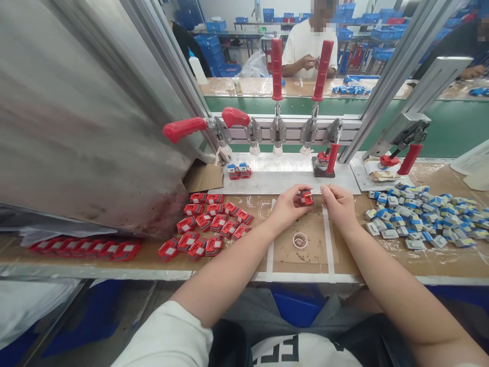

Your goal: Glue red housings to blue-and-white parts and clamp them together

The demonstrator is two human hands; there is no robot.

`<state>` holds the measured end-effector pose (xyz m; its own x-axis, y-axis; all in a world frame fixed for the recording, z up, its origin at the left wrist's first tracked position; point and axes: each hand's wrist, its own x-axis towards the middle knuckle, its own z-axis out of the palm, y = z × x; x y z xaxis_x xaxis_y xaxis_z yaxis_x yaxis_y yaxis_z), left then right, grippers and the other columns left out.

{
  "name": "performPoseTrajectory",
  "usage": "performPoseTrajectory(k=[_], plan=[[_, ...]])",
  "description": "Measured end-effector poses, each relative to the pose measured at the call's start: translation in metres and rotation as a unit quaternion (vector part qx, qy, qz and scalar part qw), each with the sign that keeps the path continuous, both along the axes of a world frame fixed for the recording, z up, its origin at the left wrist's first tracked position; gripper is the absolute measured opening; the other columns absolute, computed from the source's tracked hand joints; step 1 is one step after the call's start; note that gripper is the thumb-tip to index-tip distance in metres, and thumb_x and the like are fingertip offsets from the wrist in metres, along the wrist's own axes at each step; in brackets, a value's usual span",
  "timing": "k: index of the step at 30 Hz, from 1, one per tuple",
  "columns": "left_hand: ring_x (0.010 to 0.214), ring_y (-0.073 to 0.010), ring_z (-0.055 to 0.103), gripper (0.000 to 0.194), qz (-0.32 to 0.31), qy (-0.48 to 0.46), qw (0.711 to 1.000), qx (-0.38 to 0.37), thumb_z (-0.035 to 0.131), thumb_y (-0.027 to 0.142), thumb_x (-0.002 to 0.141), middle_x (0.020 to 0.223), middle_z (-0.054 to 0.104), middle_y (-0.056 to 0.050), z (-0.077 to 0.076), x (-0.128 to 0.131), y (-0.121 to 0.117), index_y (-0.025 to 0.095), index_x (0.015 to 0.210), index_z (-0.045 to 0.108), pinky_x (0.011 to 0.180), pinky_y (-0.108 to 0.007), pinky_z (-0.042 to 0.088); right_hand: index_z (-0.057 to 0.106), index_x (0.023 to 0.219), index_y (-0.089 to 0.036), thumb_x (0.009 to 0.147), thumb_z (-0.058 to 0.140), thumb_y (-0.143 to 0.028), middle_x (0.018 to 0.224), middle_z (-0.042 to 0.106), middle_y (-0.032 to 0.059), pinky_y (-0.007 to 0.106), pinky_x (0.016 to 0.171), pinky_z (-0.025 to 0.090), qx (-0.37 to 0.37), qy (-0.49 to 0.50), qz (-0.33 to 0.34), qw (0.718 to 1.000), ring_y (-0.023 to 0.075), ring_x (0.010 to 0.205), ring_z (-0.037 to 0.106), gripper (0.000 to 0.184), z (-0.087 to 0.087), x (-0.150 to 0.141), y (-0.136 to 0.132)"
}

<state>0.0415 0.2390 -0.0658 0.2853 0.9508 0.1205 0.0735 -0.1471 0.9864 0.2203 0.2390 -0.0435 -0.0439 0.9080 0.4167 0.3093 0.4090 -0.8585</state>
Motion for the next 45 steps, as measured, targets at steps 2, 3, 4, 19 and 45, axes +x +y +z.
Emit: performPoseTrajectory(k=[2, 3, 4, 19, 45], plan=[[0.079, -0.0147, 0.070, 0.051, -0.001, 0.000, 1.000, -0.003, 0.076, 0.014, 0.075, 0.098, 0.071, -0.002, -0.0006, 0.0000, 0.0000, 0.021, 0.124, 0.062, 0.068, -0.022, 0.053, 0.045, 0.057, -0.021, 0.099, 0.056, -0.054, 0.054, 0.042, -0.0027, 0.030, 0.056, 0.032, 0.000, -0.007, 0.000, 1.000, 0.0138, 0.054, 0.039, 0.055, 0.0000, -0.0004, 0.0003], [0.080, -0.0149, 0.070, 0.051, -0.001, -0.001, 1.000, -0.004, 0.076, 0.014, 0.075, 0.097, 0.071, -0.002, -0.0008, -0.0001, 0.0002, 0.021, 0.124, 0.062, 0.068, -0.023, 0.053, 0.045, 0.057, -0.021, 0.099, 0.055, -0.054, 0.054, 0.042, -0.0027, 0.030, 0.057, 0.032, -0.001, -0.009, 0.001, 1.000, 0.0139, 0.054, 0.039, 0.055, 0.0000, -0.0004, 0.0004], [0.080, -0.0151, 0.070, 0.051, -0.001, -0.001, 1.000, -0.004, 0.076, 0.014, 0.075, 0.097, 0.071, -0.002, -0.0010, -0.0002, 0.0004, 0.022, 0.124, 0.062, 0.069, -0.023, 0.054, 0.044, 0.057, -0.021, 0.099, 0.055, -0.055, 0.054, 0.042, -0.0027, 0.030, 0.057, 0.033, -0.001, -0.011, 0.001, 1.000, 0.0139, 0.055, 0.039, 0.055, 0.0002, -0.0005, 0.0004], [0.081, -0.0152, 0.069, 0.051, 0.016, 0.006, 1.000, 0.008, 0.076, 0.013, 0.076, 0.100, 0.072, -0.003, 0.0014, -0.0007, 0.0021, 0.020, 0.124, 0.064, 0.073, -0.025, 0.056, 0.040, 0.055, -0.021, 0.094, 0.056, -0.039, 0.053, 0.035, -0.0038, 0.029, 0.054, 0.027, -0.024, -0.014, 0.012, 1.000, 0.0119, 0.053, 0.034, 0.046, -0.0008, 0.0012, -0.0003], [0.082, -0.0153, 0.069, 0.052, -0.003, 0.033, 0.999, 0.008, 0.075, 0.011, 0.077, 0.107, 0.072, -0.004, 0.0038, 0.0002, 0.0001, 0.020, 0.127, 0.064, 0.076, -0.027, 0.057, 0.029, 0.060, -0.021, 0.098, 0.053, -0.035, 0.058, 0.027, -0.0052, 0.028, 0.055, 0.025, 0.065, -0.055, -0.025, 0.996, 0.0106, 0.055, 0.029, 0.047, 0.0019, -0.0002, -0.0032]])
